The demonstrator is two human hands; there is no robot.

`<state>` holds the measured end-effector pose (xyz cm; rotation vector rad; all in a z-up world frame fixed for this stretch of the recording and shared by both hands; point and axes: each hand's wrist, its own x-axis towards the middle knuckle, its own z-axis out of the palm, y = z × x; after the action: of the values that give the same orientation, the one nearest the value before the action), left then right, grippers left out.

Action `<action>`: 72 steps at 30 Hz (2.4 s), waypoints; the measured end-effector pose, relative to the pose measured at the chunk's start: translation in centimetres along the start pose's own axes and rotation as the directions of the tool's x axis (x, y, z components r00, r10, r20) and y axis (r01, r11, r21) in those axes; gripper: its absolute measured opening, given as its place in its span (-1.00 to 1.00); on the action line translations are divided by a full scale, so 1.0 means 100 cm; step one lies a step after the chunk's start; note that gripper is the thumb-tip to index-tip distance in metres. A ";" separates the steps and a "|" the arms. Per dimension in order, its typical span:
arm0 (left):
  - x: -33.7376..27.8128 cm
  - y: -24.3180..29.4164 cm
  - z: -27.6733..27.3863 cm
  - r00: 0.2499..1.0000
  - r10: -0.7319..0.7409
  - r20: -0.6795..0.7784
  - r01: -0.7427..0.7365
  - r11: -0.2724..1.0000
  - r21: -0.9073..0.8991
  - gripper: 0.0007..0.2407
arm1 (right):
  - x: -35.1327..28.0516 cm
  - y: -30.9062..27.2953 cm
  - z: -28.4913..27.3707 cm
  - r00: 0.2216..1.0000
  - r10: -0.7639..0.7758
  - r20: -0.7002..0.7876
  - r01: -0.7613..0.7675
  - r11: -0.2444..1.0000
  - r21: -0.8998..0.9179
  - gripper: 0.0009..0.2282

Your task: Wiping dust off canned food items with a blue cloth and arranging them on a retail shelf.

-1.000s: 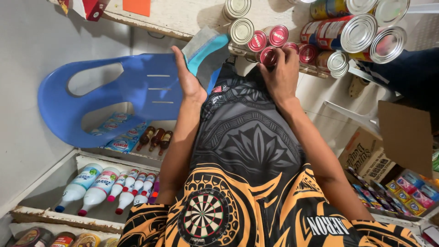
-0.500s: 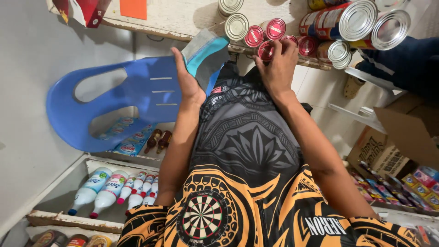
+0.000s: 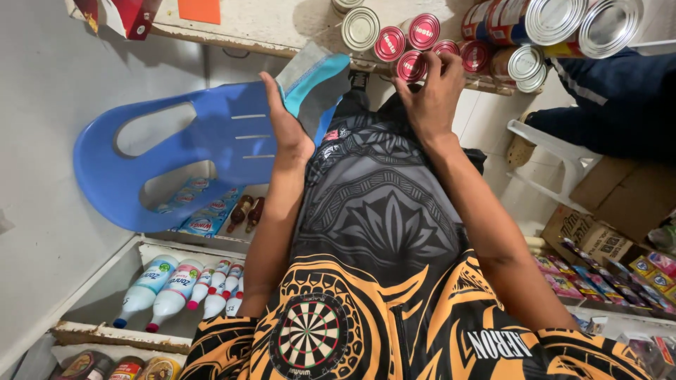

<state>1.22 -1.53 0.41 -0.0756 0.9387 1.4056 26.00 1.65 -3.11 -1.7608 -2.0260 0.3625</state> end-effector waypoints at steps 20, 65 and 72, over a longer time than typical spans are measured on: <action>-0.014 -0.004 0.000 0.961 0.267 0.076 -0.274 0.956 0.103 -0.38 | -0.014 -0.003 -0.038 0.985 0.119 0.128 -0.173 0.768 0.617 -0.51; 0.008 -0.008 0.071 0.862 -0.413 0.294 0.150 0.761 0.631 -0.78 | -0.102 -0.078 -0.090 0.674 0.720 -0.167 -0.528 0.627 0.573 -0.46; 0.061 0.093 0.106 0.715 0.268 0.645 -0.576 0.750 0.326 -0.82 | -0.040 -0.056 0.040 0.763 0.640 -0.087 -0.512 0.681 0.523 -0.41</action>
<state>-2.04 11.38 8.16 0.9965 0.8098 1.4331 19.62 -2.86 -4.65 -1.9523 -1.0130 0.7053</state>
